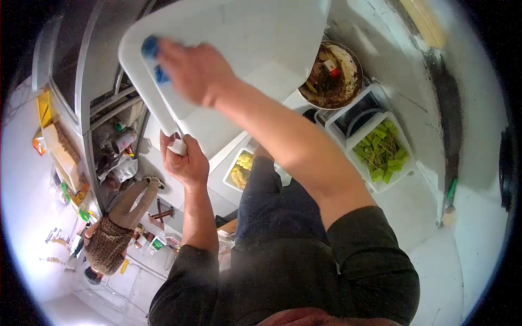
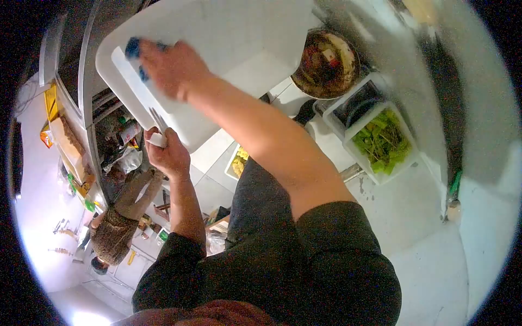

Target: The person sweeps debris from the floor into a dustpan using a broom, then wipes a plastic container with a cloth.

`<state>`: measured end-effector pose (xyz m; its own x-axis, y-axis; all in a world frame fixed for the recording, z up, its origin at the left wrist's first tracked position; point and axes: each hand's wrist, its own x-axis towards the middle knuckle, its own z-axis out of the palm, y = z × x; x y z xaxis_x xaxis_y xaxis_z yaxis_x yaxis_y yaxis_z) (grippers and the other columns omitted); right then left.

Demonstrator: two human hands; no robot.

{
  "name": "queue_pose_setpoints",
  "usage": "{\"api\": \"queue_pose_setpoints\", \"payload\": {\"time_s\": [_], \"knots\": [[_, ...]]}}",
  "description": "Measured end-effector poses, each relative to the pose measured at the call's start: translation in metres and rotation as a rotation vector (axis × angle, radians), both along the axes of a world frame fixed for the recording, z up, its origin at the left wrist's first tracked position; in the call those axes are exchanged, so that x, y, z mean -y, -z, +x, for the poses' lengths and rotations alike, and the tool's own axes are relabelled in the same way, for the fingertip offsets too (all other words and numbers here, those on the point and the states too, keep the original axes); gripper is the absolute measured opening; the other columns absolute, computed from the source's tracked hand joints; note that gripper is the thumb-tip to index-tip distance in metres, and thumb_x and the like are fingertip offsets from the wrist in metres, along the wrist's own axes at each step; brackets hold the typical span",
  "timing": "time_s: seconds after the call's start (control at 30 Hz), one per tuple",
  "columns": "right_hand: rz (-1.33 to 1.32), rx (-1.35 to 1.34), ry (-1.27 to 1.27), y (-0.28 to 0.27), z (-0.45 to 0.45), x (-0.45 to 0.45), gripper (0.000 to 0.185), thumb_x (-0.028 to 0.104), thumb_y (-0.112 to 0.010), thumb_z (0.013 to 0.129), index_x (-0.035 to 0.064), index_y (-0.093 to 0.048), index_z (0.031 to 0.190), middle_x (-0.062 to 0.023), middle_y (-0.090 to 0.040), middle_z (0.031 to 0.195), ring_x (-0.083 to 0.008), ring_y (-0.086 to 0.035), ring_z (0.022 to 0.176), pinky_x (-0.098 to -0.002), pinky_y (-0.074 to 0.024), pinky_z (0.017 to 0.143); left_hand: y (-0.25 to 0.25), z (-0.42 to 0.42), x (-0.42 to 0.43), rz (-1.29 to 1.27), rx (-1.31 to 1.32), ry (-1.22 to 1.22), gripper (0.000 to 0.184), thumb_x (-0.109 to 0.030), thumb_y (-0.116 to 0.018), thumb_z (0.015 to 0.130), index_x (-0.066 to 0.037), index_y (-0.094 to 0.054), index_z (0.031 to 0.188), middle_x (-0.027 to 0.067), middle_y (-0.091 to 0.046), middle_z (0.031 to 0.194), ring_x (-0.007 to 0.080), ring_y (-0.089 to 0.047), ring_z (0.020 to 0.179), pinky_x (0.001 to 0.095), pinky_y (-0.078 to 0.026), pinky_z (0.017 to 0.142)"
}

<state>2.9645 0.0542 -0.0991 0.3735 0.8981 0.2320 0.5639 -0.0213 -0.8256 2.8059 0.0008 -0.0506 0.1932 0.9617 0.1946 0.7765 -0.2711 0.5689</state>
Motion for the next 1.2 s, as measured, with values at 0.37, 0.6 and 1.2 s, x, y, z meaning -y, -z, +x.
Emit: {"api": "queue_pose_setpoints", "payload": {"time_s": [0.37, 0.6, 1.2], "knots": [[-0.548, 0.342, 0.042, 0.058, 0.093, 0.01, 0.06, 0.035, -0.053, 0.087, -0.001, -0.036, 0.132, -0.0152, -0.035, 0.138, -0.0266, -0.036, 0.126, -0.0367, -0.0463, 0.093, -0.018, -0.005, -0.01, -0.056, 0.02, -0.105, 0.005, 0.0, -0.054, 0.078, 0.004, -0.055, 0.083, 0.0083, -0.056, 0.085, 0.018, -0.052, 0.071, 0.0285, -0.043, 0.065], [-0.776, -0.214, 0.037, 0.068, 0.151, -0.027, 0.061, 0.028, -0.052, 0.09, -0.0027, -0.034, 0.139, -0.0158, -0.031, 0.147, -0.0315, -0.043, 0.126, -0.0367, -0.0436, 0.1, -0.023, -0.01, 0.005, 0.051, 0.08, 0.101, 0.005, 0.008, -0.055, 0.077, 0.005, -0.054, 0.08, 0.0118, -0.059, 0.084, 0.0208, -0.056, 0.067, 0.0303, -0.045, 0.058], [-0.577, 0.221, -0.001, 0.033, 0.149, -0.023, 0.059, 0.024, -0.051, 0.09, -0.0008, -0.032, 0.14, -0.0185, -0.035, 0.144, -0.0335, -0.041, 0.126, -0.0387, -0.0382, 0.105, -0.026, -0.012, -0.001, 0.053, 0.08, 0.121, 0.013, 0.008, -0.057, 0.075, 0.002, -0.048, 0.069, 0.0133, -0.057, 0.077, 0.0231, -0.053, 0.064, 0.0309, -0.042, 0.055]]}}
